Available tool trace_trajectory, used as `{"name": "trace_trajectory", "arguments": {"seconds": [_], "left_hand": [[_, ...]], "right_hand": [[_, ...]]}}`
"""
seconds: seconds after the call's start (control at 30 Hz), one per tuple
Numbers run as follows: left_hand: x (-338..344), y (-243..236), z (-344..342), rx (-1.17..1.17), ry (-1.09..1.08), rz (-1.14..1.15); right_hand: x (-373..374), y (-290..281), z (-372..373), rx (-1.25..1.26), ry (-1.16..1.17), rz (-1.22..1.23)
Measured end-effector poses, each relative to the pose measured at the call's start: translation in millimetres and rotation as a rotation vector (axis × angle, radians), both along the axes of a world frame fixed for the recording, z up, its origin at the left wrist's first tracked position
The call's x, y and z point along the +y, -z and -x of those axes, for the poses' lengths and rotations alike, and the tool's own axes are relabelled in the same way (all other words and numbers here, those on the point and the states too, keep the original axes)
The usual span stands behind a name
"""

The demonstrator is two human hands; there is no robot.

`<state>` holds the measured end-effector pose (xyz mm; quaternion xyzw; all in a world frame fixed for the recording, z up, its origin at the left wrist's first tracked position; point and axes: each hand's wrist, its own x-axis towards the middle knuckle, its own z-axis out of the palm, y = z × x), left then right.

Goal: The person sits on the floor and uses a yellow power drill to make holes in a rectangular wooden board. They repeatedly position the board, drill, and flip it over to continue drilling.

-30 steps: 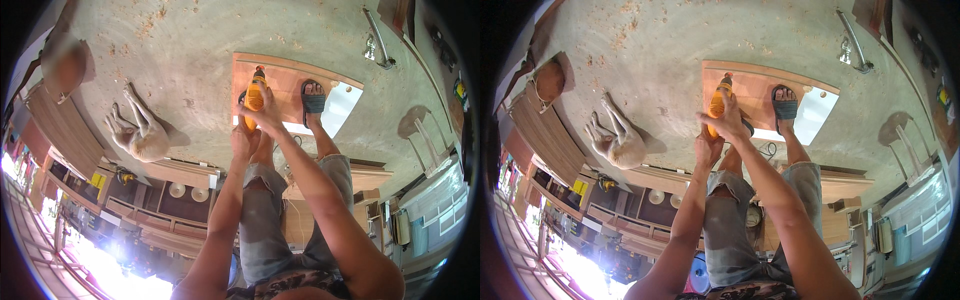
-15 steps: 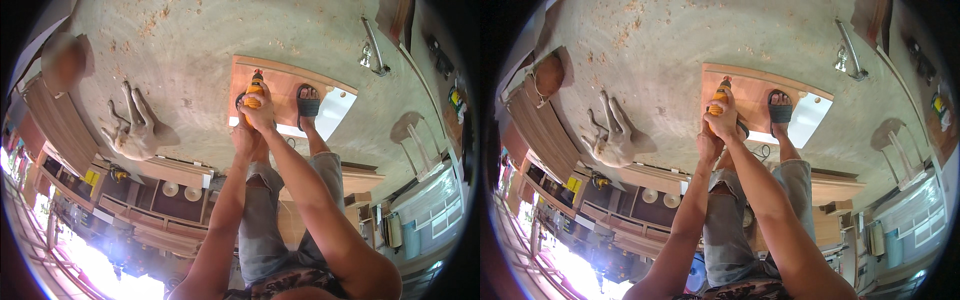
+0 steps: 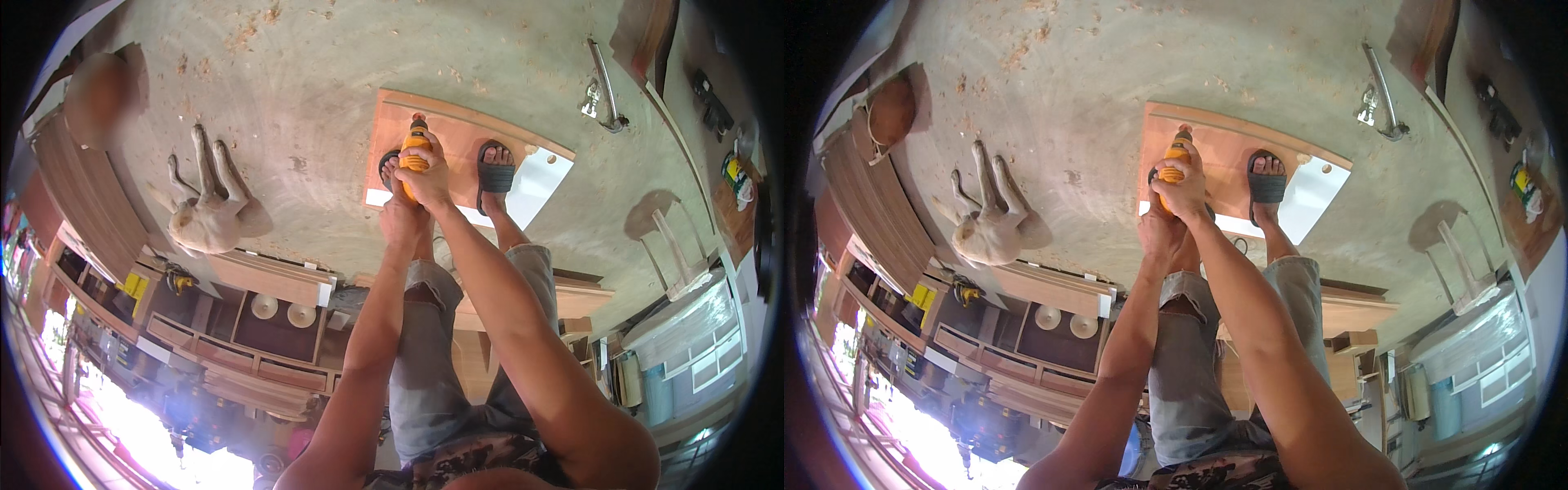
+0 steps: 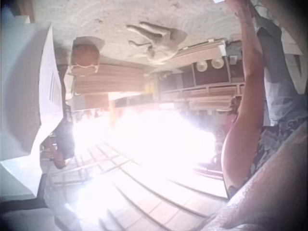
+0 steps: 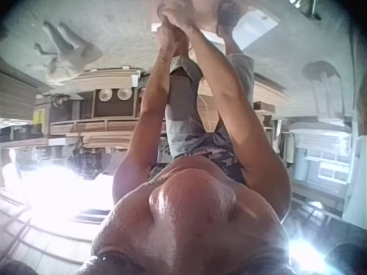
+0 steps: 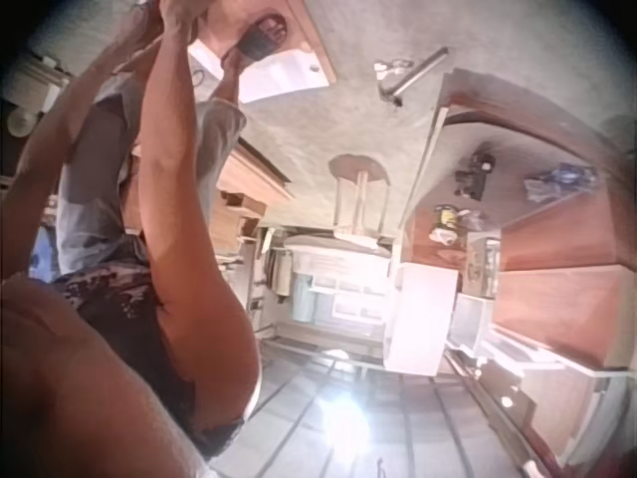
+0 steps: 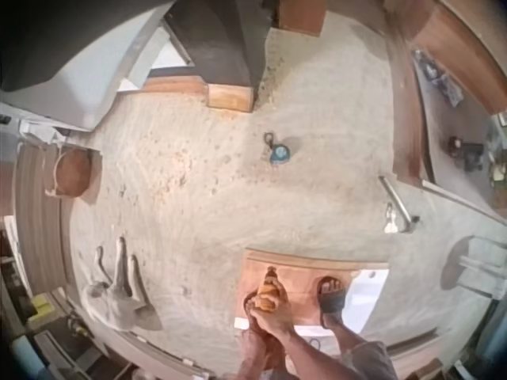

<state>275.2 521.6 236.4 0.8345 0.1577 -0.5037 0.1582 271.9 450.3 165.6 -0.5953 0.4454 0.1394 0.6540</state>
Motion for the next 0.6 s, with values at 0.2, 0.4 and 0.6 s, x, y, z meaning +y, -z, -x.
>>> {"name": "trace_trajectory", "arguments": {"seconds": [0.2,0.4,0.6], "left_hand": [[2.2,1.3,0.0,-0.022,-0.048,0.010],[-3.7,-4.5,-4.0,-0.014,-0.085,0.000],[-9.2,-8.4,-7.4,0.008,-0.115,-0.004]], "right_hand": [[3.8,-1.1,-2.4,0.002,0.028,-0.053],[0.1,-2.2,-2.9,-0.012,-0.029,-0.008],[-5.9,-7.1,-3.9,0.019,-0.099,0.029]]}}
